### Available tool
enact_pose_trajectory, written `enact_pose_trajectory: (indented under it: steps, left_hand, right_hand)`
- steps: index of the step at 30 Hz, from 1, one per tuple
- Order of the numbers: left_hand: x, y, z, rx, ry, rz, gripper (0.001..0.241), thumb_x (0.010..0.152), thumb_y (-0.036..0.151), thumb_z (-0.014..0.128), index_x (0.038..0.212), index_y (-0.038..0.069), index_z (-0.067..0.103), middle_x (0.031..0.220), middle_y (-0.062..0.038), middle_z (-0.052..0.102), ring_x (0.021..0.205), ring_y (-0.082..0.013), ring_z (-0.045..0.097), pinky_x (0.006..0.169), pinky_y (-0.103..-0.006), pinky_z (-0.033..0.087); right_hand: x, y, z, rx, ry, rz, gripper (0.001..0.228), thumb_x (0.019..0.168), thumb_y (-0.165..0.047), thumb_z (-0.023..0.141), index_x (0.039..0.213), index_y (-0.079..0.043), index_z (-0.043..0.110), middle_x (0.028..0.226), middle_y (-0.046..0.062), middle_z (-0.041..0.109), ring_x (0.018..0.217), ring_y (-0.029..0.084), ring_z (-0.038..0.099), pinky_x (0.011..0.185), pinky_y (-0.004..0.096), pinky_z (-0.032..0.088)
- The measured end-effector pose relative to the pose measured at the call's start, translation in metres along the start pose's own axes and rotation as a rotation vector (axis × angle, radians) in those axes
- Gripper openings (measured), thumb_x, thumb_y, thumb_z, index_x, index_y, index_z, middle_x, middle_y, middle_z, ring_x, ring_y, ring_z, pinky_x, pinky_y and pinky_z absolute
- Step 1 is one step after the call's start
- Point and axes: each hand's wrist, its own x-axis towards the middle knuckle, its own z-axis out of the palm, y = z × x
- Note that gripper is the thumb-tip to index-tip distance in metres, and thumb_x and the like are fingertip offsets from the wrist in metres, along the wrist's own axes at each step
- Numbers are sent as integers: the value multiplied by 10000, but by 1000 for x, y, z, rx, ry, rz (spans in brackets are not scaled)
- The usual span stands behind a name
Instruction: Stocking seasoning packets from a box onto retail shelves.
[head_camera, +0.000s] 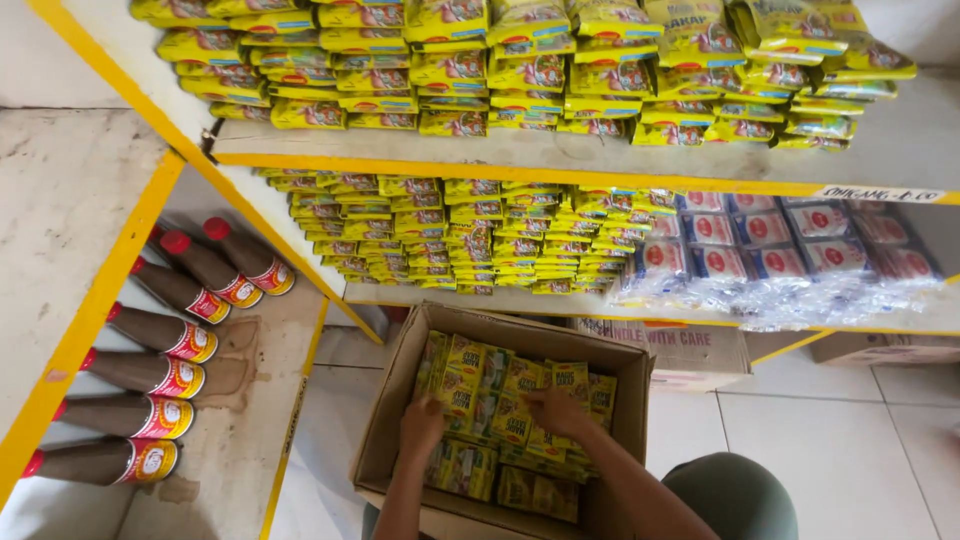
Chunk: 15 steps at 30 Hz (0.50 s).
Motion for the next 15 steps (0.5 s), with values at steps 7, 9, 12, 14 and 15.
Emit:
enact_pose_trajectory:
  steps: [7,9,12,14,15]
  left_hand:
    - [-25,-19,100,238,-425,264,311,962,332,633,1114,108,787,1006,-181,751,930,-332,694,824,-485,540]
    - [-13,-29,153,508,-572,318,364,996,305,617,964,-37,738,930,-274,726,823,-368,712,769,-507,548]
    - [-31,12,171,618,-807,64,453,1035,332,541,907,-58,733,938,-297,712,850,-433,699,764,-546,534]
    - [-49,30,160,620,-712,56,397,984,329,609,923,-47,720,962,-285,696,888,-431,698,799,-533,546]
    - [-56,41,155,623,-614,51,362,932,325,676,940,-35,708,986,-274,682,926,-429,698,835,-521,559]
  right_hand:
    - [1,65,-31,-396,116,108,291,914,-223,649,1160,-82,710,1209,206,682,1087,388,677,888,477,585]
    - [8,95,-22,-49,337,271,359,900,-197,637,1244,-101,678,1193,250,700,1115,433,662,946,505,555]
    - [45,164,12,-26,303,355,399,906,-226,650,1280,-85,644,1201,265,703,1135,442,662,972,501,555]
    - [43,156,14,16,320,388,471,880,-234,679,1312,-65,595,1205,275,692,1140,447,654,973,502,551]
    - [44,151,13,60,340,418,552,854,-241,709,1345,-46,546,1210,285,681,1145,452,645,974,503,548]
